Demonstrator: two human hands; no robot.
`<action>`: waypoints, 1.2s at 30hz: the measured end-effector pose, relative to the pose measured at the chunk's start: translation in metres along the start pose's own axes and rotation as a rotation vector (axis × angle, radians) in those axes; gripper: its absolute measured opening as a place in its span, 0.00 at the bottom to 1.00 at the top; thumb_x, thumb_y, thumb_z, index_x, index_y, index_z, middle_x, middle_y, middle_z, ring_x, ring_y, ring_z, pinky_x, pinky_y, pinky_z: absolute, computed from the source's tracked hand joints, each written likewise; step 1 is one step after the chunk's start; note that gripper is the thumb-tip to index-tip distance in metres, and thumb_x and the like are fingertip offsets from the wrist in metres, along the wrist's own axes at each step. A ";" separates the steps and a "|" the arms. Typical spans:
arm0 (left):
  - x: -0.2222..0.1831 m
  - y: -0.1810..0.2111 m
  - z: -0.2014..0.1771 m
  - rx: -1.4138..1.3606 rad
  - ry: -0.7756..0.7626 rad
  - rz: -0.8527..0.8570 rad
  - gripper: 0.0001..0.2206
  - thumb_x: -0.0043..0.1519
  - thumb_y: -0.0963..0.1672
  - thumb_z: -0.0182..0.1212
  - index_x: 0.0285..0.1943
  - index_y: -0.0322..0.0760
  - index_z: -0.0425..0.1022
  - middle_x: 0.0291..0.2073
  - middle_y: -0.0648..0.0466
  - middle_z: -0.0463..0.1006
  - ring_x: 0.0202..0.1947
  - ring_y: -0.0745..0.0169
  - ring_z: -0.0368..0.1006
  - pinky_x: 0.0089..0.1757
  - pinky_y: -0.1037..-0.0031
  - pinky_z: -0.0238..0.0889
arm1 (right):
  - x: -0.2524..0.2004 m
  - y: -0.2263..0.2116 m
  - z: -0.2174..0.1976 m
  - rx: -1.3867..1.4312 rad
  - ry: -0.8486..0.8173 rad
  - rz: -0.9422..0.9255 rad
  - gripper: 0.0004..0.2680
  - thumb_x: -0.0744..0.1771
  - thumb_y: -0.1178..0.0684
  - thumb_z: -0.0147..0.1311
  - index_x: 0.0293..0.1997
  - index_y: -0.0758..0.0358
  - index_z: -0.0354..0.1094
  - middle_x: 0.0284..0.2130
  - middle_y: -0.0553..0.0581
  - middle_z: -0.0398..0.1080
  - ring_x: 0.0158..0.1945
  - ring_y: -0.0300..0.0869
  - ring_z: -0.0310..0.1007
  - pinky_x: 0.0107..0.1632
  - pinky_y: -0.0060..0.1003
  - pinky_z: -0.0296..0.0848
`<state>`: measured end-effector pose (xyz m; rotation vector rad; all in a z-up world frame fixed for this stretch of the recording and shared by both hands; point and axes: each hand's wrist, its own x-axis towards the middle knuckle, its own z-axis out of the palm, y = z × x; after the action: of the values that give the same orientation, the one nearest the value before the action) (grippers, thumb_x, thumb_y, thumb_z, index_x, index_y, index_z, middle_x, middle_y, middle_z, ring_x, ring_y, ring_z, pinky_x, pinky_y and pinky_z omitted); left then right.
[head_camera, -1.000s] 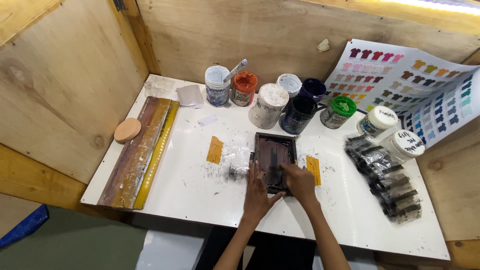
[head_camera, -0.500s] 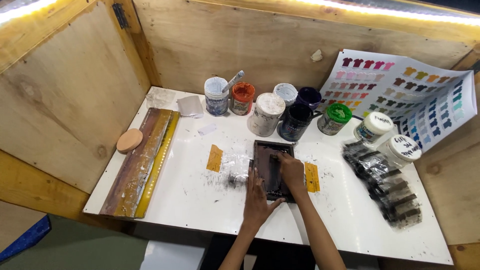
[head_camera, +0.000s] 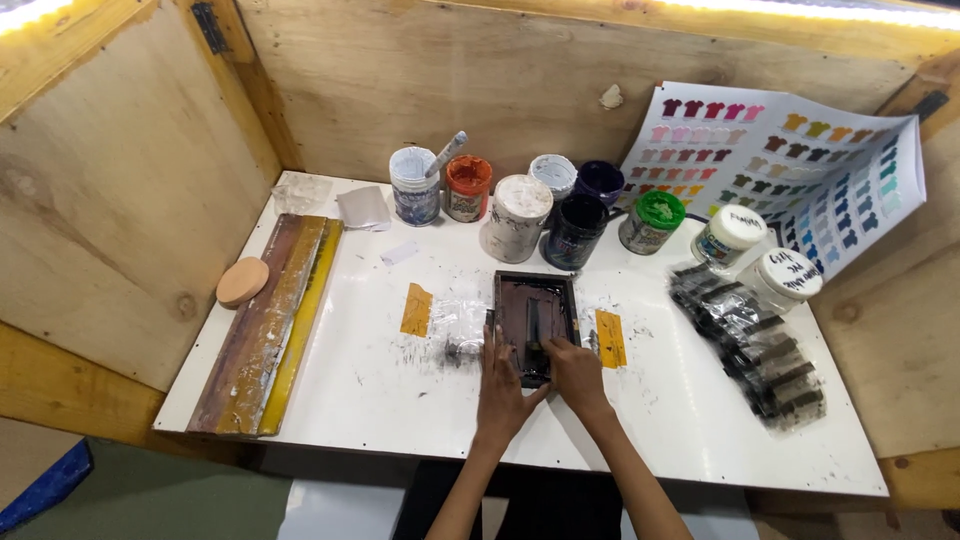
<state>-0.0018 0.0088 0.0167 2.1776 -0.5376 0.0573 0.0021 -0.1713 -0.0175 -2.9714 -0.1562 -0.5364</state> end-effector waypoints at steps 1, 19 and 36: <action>0.000 -0.006 0.006 0.000 -0.007 0.004 0.46 0.57 0.51 0.73 0.75 0.33 0.40 0.77 0.42 0.26 0.77 0.44 0.37 0.61 0.61 0.61 | -0.005 -0.004 -0.005 -0.001 0.000 0.009 0.15 0.62 0.64 0.59 0.53 0.57 0.74 0.36 0.54 0.79 0.27 0.50 0.78 0.25 0.43 0.74; -0.006 -0.009 0.008 0.039 0.072 0.091 0.44 0.56 0.52 0.72 0.71 0.28 0.45 0.76 0.34 0.39 0.76 0.35 0.30 0.69 0.50 0.39 | 0.032 0.012 -0.049 0.270 0.042 0.325 0.11 0.69 0.56 0.51 0.56 0.53 0.75 0.40 0.60 0.78 0.43 0.57 0.80 0.45 0.47 0.77; 0.031 -0.135 -0.120 0.225 0.550 0.094 0.19 0.66 0.50 0.57 0.61 0.43 0.58 0.57 0.59 0.77 0.71 0.52 0.59 0.67 0.38 0.21 | 0.100 0.058 0.004 0.196 0.275 0.325 0.13 0.66 0.44 0.65 0.49 0.60 0.78 0.39 0.62 0.70 0.43 0.58 0.75 0.44 0.50 0.77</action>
<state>0.0971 0.1613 -0.0026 2.2190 -0.3234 0.7751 0.1041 -0.2204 0.0088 -2.6240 0.2772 -0.8198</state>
